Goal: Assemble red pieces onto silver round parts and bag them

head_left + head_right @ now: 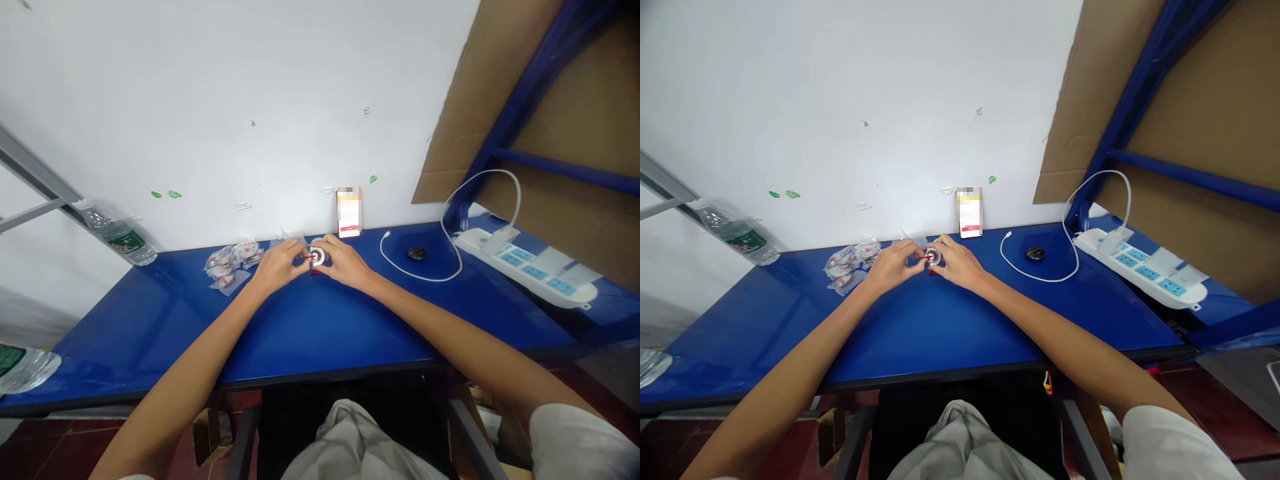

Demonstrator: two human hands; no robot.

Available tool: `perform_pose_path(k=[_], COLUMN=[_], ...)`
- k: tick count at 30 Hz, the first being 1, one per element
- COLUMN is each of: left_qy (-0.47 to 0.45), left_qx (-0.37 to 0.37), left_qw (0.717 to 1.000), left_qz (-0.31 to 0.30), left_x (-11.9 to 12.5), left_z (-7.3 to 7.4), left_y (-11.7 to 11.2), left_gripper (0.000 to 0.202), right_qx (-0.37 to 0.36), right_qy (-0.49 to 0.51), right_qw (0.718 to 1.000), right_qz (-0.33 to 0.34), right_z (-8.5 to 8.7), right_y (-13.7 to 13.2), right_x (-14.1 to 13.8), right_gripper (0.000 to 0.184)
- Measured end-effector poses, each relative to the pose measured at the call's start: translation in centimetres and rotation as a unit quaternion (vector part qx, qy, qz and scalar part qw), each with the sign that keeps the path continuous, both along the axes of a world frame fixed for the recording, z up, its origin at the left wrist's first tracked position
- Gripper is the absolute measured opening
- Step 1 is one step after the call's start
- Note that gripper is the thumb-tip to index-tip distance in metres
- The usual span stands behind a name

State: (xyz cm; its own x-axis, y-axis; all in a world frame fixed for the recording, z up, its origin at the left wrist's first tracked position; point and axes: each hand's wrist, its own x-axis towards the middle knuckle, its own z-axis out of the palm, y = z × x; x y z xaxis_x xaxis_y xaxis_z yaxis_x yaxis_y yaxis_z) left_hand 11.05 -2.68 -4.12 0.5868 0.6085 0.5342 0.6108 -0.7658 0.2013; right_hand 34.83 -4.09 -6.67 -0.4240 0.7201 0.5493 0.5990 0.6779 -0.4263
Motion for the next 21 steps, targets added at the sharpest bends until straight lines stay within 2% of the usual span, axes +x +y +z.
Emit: perform_pose_path(k=[3, 6, 13, 16, 21], left_qy=[-0.070, -0.104, -0.009, 0.002, 0.006], left_qx=[-0.068, -0.094, -0.103, -0.098, -0.097], left_qw=[0.995, 0.988, 0.991, 0.991, 0.991], left_qz=[0.038, 0.064, 0.086, 0.089, 0.090], left_x=[-0.6, -1.4, -1.7, -1.5, -1.6], left_z=[0.2, 0.3, 0.0, 0.0, 0.2], left_y=[0.5, 1.4, 2.0, 1.7, 1.7], left_gripper=[0.010, 0.011, 0.014, 0.014, 0.014], right_qx=[-0.006, -0.026, -0.066, -0.076, -0.101], right_qy=[0.008, 0.015, 0.010, -0.024, -0.142], right_qw=[1.000, 0.999, 0.993, 0.994, 0.984], right_qz=[-0.019, -0.045, -0.099, -0.080, -0.042], right_z=[-0.2, -0.4, -0.4, 0.0, 0.2], right_y=[0.4, 1.0, 3.8, 6.2, 10.2], right_x=[0.2, 0.7, 2.3, 2.1, 1.0], right_gripper=[0.045, 0.047, 0.044, 0.040, 0.035])
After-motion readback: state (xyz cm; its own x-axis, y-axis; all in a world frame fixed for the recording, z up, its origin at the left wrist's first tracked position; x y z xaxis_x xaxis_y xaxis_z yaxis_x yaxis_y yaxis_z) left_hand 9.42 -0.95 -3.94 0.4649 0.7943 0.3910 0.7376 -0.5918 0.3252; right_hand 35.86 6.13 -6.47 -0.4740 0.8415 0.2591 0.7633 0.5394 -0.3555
